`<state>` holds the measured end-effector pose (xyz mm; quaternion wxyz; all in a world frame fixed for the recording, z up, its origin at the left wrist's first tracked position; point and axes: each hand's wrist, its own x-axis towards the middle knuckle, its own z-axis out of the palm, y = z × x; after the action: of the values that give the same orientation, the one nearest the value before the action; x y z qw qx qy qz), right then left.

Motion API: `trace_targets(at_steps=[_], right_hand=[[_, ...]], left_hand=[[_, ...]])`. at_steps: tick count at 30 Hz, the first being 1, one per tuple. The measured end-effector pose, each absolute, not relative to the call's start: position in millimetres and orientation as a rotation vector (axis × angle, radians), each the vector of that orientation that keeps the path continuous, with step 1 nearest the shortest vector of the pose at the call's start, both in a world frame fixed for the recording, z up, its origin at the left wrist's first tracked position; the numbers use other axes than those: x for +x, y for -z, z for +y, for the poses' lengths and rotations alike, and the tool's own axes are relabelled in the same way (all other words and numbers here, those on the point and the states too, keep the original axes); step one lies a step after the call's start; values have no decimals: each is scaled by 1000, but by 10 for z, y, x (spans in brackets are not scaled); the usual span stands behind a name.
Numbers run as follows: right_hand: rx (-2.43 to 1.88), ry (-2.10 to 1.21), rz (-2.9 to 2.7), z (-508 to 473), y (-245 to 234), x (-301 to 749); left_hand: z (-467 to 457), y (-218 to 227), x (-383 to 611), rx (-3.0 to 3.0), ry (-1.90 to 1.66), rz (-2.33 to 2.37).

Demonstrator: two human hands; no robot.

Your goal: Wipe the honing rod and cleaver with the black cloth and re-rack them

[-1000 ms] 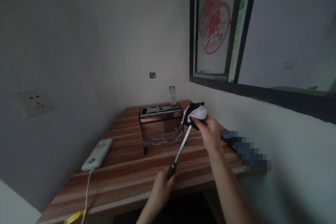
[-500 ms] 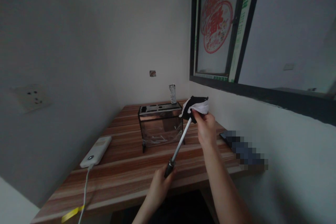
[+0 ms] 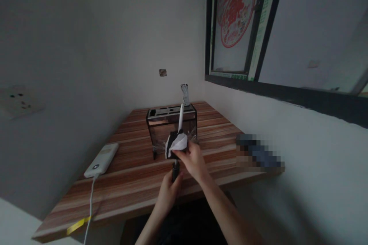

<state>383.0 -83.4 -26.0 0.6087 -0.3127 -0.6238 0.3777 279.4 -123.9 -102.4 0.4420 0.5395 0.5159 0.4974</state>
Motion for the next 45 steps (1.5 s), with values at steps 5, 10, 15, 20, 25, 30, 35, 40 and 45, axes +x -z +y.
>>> trace_targets(at_steps=[5, 10, 15, 20, 25, 30, 35, 40, 45], right_hand=[[-762, -902, -1386, -1028, 479, 3695], [-744, -970, -1346, -1053, 421, 3801], [-754, -1043, -1331, -1066, 365, 3880], [-728, -1057, -1353, -1076, 361, 3929], [-789, -949, -1395, -1098, 346, 3956], [-798, -902, -1435, -1107, 285, 3987], [-797, -817, -1454, -1026, 179, 4058], [-747, -785, -1432, -903, 48, 4136], [-765, -666, -1429, -817, -105, 4221]], left_hand=[[-1275, 944, 2805, 1295, -1250, 1250], [-1287, 922, 2824, 1355, -1223, 1274], [-1267, 1000, 2821, 1429, -1225, 1283], [-1234, 1059, 2824, 1503, -1253, 1297], [-1224, 1092, 2817, 1548, -1244, 1269], [-1209, 1155, 2809, 1524, -1243, 1262], [-1198, 1190, 2806, 1546, -1243, 1289], [-1223, 1119, 2808, 1603, -1214, 1310], [-1259, 1037, 2807, 1648, -1180, 1321]])
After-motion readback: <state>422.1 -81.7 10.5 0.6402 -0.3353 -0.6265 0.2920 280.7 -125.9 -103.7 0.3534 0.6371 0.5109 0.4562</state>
